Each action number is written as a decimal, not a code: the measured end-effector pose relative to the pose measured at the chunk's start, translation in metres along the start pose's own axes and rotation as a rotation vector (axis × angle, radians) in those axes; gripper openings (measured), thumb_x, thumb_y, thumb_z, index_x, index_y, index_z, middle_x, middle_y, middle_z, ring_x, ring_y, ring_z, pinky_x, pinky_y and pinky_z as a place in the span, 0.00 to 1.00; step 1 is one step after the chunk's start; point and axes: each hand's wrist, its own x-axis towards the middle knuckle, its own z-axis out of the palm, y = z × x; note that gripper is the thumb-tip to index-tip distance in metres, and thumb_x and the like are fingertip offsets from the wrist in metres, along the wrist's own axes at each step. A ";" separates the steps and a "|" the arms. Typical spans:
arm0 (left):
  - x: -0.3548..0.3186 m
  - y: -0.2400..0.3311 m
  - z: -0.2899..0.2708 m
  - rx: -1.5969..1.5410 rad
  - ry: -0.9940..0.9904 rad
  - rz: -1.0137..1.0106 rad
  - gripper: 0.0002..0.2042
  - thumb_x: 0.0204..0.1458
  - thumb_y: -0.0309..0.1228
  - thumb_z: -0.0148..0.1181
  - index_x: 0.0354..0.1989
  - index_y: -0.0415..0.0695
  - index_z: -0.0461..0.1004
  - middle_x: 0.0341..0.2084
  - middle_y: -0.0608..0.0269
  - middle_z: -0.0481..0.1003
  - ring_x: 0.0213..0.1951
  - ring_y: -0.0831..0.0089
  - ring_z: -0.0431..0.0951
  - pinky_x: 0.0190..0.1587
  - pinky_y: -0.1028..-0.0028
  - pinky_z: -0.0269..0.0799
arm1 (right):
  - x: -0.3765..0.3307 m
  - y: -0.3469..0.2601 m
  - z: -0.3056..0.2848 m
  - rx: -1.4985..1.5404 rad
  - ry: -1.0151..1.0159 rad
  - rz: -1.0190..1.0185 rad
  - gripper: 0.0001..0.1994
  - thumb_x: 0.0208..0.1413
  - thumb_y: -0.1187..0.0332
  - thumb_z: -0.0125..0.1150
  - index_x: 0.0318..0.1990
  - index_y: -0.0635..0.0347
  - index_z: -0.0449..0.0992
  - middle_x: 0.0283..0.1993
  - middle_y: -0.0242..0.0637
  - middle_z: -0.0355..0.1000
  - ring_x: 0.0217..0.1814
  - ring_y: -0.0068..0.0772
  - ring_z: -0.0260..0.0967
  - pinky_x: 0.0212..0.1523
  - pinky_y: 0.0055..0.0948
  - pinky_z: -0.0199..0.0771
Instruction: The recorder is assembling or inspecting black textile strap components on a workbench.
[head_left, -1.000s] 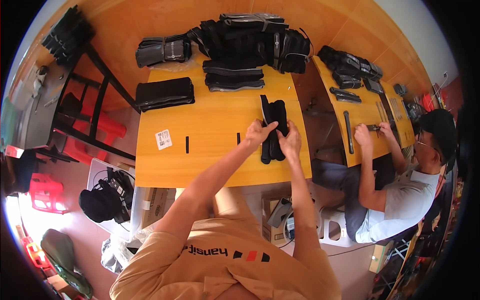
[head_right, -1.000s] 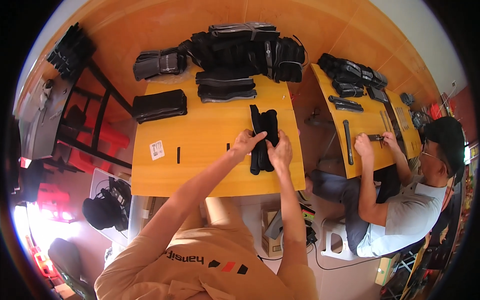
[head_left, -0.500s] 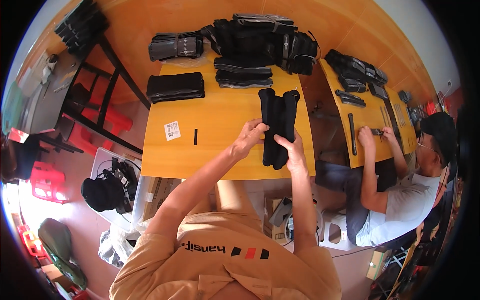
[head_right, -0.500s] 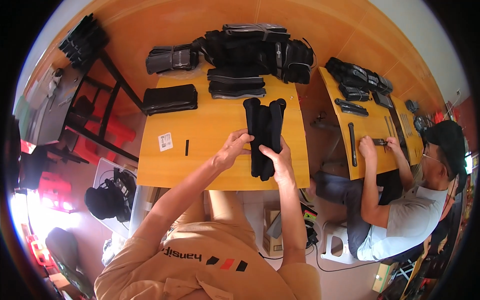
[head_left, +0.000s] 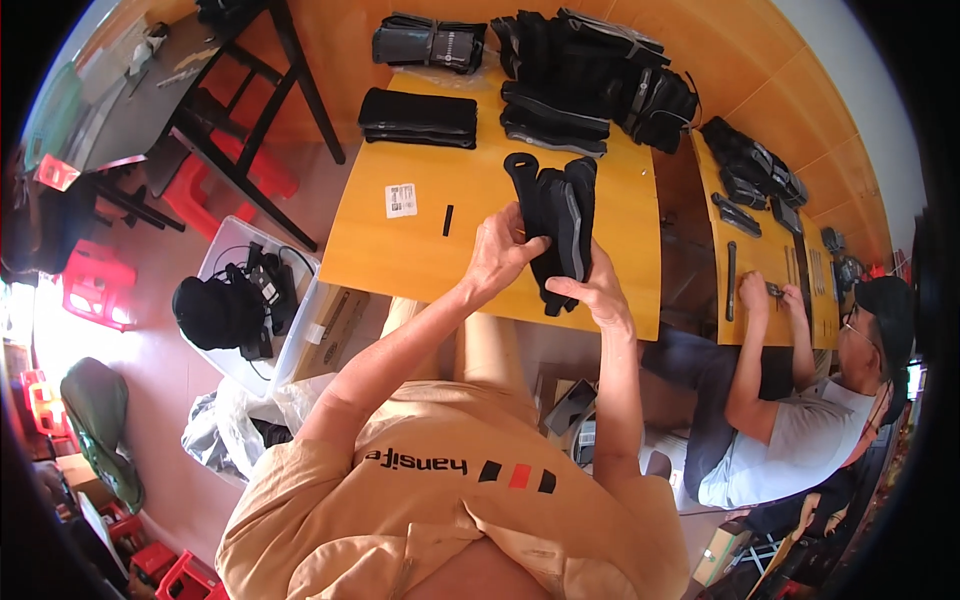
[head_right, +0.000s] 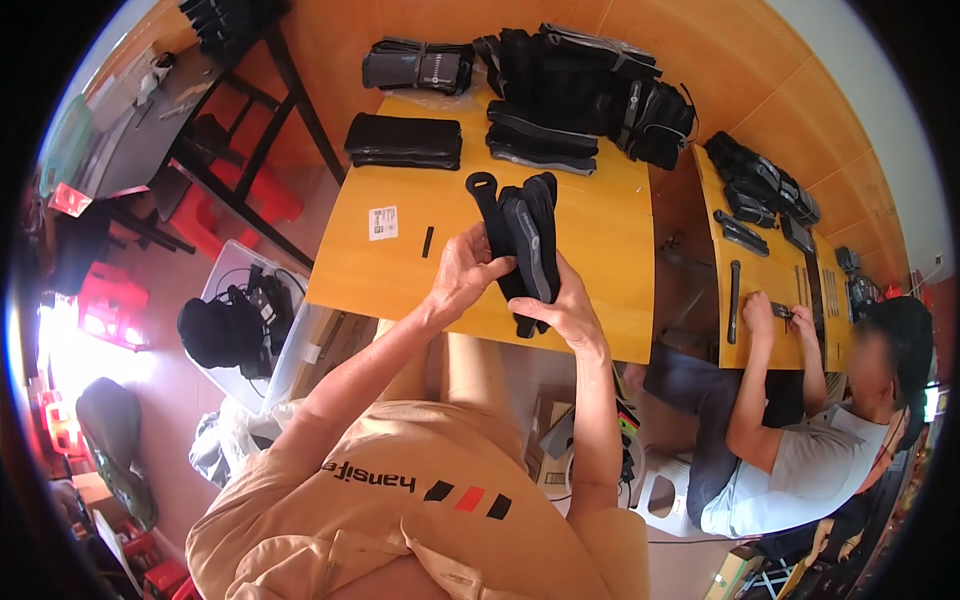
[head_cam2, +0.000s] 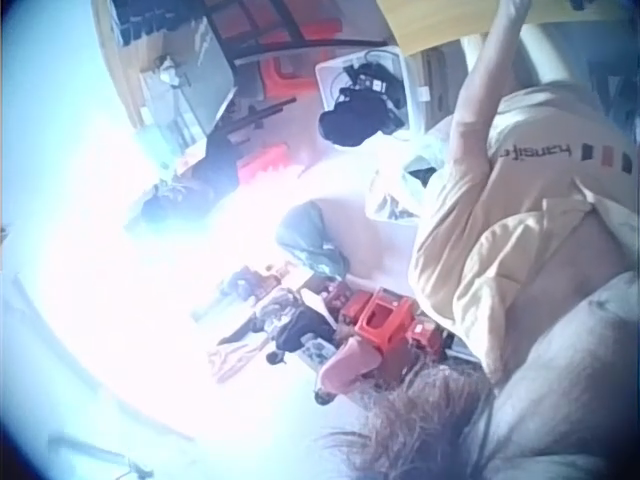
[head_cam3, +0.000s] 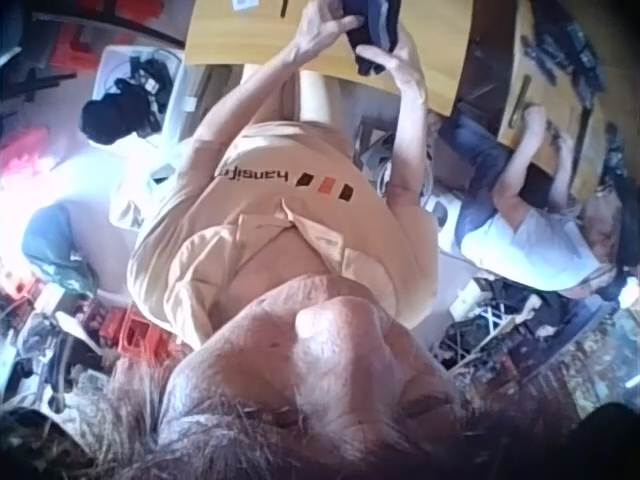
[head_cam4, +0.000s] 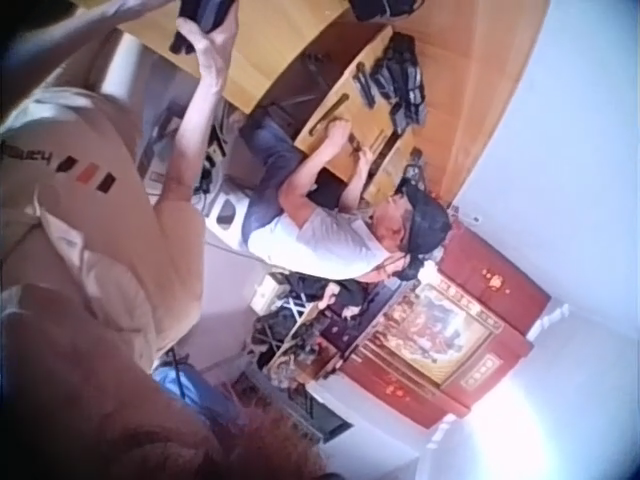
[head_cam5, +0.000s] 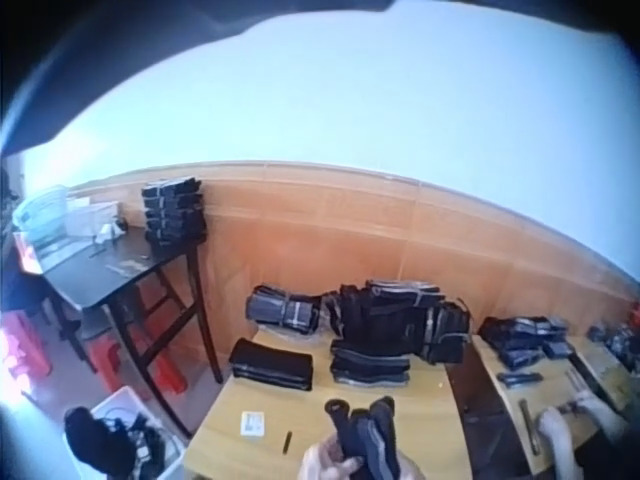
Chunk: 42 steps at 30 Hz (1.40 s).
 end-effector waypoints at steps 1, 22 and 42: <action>-0.003 0.003 -0.001 -0.002 0.001 -0.003 0.15 0.40 0.27 0.62 0.35 0.32 0.69 0.23 0.55 0.75 0.26 0.70 0.76 0.31 0.73 0.72 | -0.001 0.003 0.003 0.000 0.000 0.004 0.31 0.38 0.71 0.70 0.53 0.65 0.64 0.46 0.34 0.67 0.48 0.24 0.63 0.51 0.24 0.62; -0.033 0.011 0.011 -0.203 -0.081 -0.147 0.11 0.54 0.28 0.49 0.44 0.39 0.61 0.30 0.62 0.67 0.33 0.78 0.68 0.38 0.75 0.67 | -0.014 0.010 0.016 0.314 0.097 0.093 0.24 0.39 0.69 0.65 0.46 0.68 0.69 0.35 0.32 0.69 0.35 0.23 0.66 0.39 0.22 0.67; -0.030 0.099 -0.141 -0.199 -0.182 -0.434 0.09 0.57 0.34 0.50 0.40 0.42 0.66 0.23 0.72 0.60 0.13 0.88 0.55 0.13 0.86 0.50 | -0.060 0.015 -0.126 -0.664 0.632 0.313 0.22 0.39 0.59 0.69 0.41 0.61 0.71 0.29 0.35 0.70 0.35 0.35 0.71 0.36 0.33 0.69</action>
